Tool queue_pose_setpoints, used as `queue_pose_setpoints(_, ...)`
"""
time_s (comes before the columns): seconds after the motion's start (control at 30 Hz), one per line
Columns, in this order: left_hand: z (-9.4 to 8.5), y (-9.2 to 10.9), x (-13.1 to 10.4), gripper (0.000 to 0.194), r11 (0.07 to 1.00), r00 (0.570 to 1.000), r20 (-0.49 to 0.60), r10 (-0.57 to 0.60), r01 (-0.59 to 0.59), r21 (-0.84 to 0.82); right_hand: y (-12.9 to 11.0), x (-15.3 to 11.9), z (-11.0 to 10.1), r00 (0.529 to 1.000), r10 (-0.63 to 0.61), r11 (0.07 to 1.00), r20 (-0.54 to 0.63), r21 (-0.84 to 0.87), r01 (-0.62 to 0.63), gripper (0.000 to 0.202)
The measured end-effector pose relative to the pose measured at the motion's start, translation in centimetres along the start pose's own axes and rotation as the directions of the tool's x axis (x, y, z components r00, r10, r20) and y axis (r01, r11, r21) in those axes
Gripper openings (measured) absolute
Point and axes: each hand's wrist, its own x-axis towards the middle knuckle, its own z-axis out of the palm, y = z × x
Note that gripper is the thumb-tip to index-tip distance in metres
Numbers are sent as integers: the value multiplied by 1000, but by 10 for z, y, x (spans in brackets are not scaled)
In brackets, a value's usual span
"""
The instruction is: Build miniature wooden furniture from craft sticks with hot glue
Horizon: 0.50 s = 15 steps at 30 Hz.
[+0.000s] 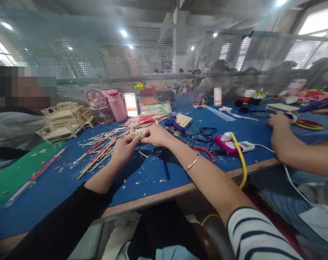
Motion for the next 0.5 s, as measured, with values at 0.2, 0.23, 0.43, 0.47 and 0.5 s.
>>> queue_pose_setpoints(0.2, -21, -6, 32, 35, 990, 884, -451, 124, -82, 111, 26, 1, 25, 990, 125, 971, -57, 214, -110, 13)
queue_pose_setpoints(0.23, -22, -6, 40, 35, 987, 883, -447, 145, -94, 134, 27, 0, 29, 985, 160, 951, -59, 275, -138, 14)
queue_pose_setpoints(0.43, -8, -10, 63, 40, 981, 957, -218, 194, -185, 58, 26, 3, 48, 929, 326, 856, -178, 472, -210, 17)
queue_pose_setpoints(0.47, -7, -12, 61, 41, 978, 960, -190, 207, -202, 42, 27, 5, 51, 921, 342, 847, -189, 486, -215, 18)
queue_pose_setpoints(0.5, -6, -15, 58, 41, 975, 964, -150, 221, -219, 30, 28, 6, 53, 913, 358, 837, -194, 500, -222, 19)
